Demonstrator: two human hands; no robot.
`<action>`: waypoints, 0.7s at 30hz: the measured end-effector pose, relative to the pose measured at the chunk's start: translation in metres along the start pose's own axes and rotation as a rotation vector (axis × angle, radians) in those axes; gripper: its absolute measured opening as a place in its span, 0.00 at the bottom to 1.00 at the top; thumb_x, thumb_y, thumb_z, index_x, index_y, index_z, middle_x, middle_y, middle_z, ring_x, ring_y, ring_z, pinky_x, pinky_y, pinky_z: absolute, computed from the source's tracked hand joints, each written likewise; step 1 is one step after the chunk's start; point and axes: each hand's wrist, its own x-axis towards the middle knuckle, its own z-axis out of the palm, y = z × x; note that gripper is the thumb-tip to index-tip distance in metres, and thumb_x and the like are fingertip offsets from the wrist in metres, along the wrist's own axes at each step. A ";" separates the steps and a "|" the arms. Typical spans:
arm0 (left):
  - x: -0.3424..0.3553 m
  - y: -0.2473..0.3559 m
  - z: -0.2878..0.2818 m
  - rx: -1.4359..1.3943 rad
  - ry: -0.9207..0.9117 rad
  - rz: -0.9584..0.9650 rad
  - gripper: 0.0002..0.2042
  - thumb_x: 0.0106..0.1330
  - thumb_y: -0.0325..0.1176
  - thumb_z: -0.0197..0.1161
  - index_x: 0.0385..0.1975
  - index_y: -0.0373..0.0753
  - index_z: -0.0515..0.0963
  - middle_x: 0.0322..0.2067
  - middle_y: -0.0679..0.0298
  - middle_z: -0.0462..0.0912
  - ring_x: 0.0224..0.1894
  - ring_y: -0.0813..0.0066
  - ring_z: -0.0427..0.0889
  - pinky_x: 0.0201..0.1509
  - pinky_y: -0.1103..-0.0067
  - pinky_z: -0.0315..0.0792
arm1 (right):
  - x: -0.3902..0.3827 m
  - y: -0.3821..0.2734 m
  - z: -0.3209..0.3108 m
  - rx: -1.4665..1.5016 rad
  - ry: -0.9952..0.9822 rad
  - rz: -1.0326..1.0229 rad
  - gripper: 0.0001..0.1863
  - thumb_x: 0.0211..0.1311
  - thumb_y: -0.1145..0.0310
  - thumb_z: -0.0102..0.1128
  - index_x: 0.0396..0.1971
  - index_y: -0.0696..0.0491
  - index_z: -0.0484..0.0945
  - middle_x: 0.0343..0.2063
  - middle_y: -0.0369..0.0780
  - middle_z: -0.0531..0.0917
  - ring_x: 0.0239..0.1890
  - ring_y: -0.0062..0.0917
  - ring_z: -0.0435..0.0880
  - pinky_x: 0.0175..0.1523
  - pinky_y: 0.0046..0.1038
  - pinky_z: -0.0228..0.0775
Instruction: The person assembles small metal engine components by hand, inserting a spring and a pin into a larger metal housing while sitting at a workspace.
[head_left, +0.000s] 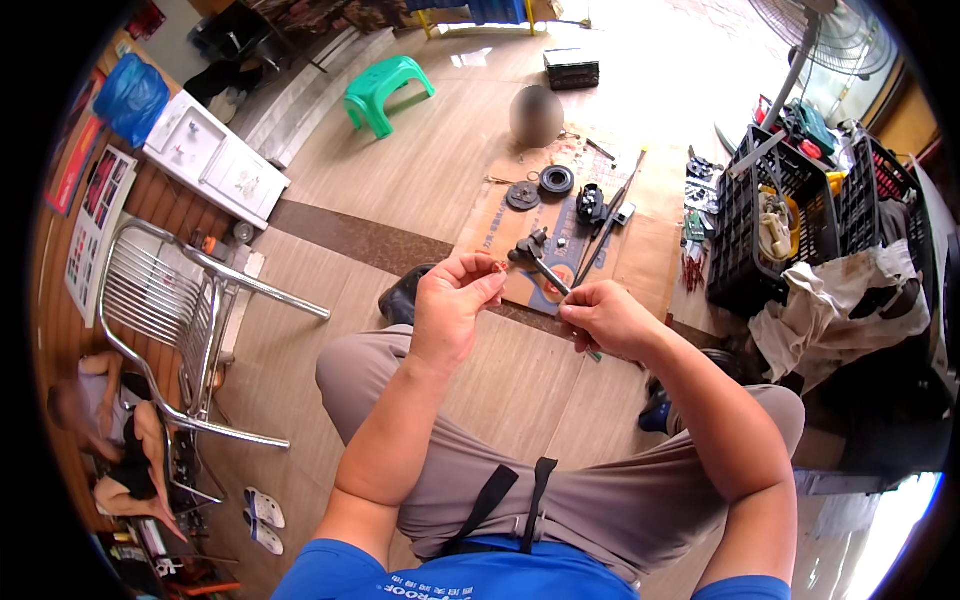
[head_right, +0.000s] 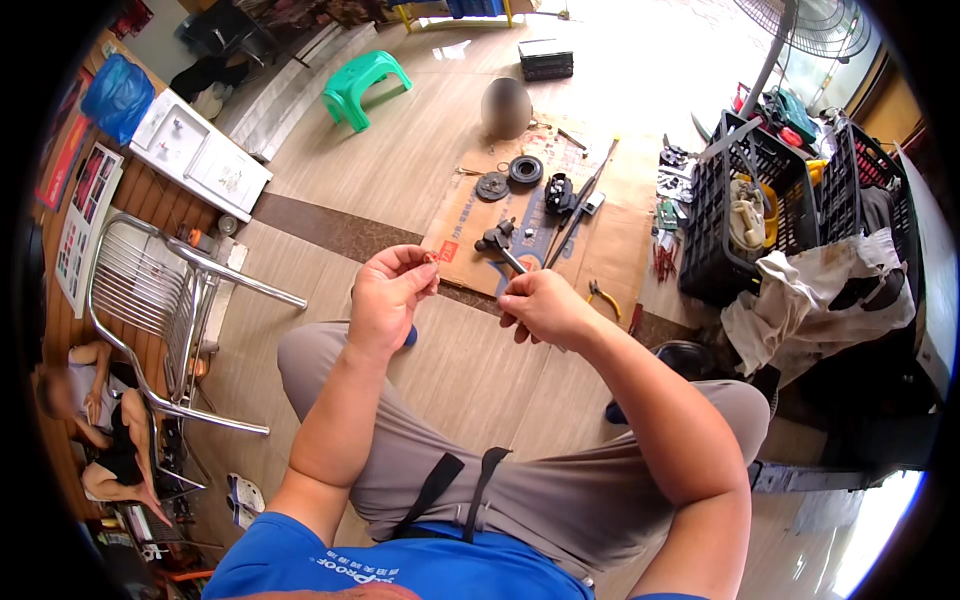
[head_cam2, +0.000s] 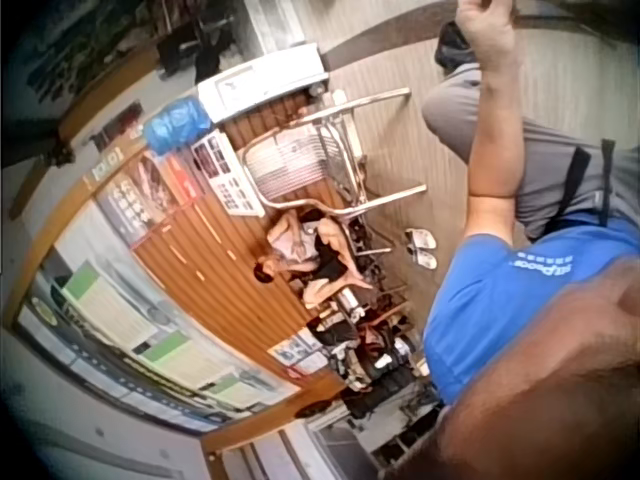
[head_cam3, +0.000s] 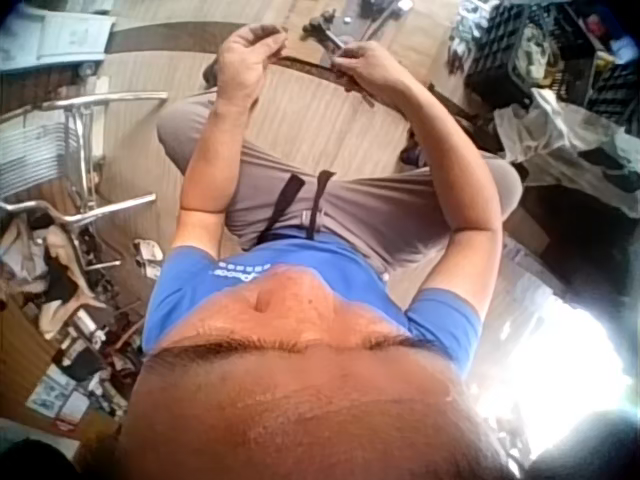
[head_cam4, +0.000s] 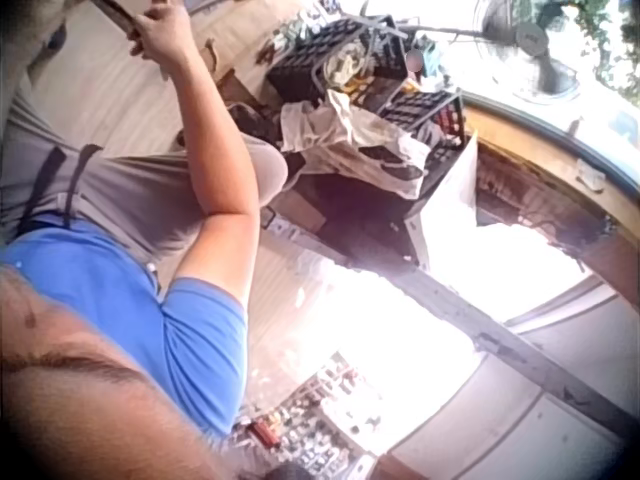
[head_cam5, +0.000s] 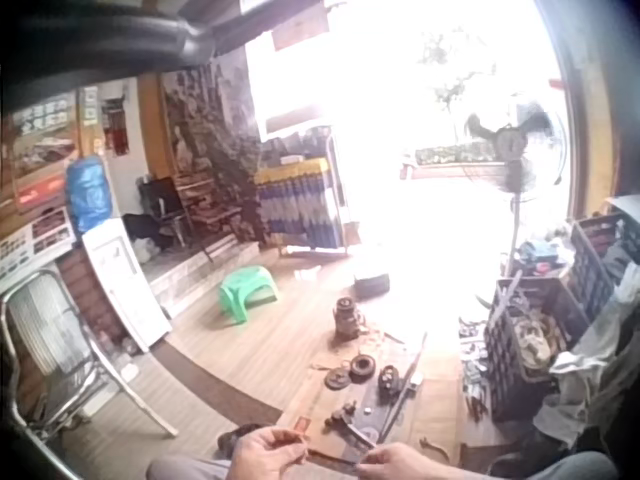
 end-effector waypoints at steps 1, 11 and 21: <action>-0.001 0.001 0.001 0.054 -0.002 0.003 0.05 0.62 0.20 0.61 0.37 0.33 0.77 0.30 0.63 0.82 0.29 0.79 0.79 0.35 0.83 0.74 | -0.001 -0.004 0.000 -0.061 -0.005 0.082 0.11 0.65 0.70 0.51 0.38 0.61 0.78 0.25 0.36 0.80 0.19 0.17 0.77 0.24 0.19 0.68; -0.010 0.001 0.016 0.166 -0.096 -0.049 0.06 0.62 0.22 0.62 0.37 0.32 0.78 0.31 0.64 0.82 0.31 0.81 0.79 0.37 0.85 0.73 | 0.003 -0.013 0.024 0.328 -0.055 -0.368 0.17 0.64 0.73 0.56 0.52 0.61 0.74 0.28 0.37 0.83 0.29 0.17 0.81 0.31 0.20 0.74; -0.008 -0.002 0.014 0.223 -0.021 -0.023 0.05 0.62 0.22 0.62 0.37 0.32 0.78 0.31 0.65 0.83 0.30 0.83 0.78 0.36 0.85 0.73 | -0.001 -0.021 0.024 -0.141 0.151 -0.452 0.08 0.60 0.70 0.60 0.30 0.61 0.79 0.19 0.42 0.80 0.22 0.21 0.79 0.28 0.26 0.70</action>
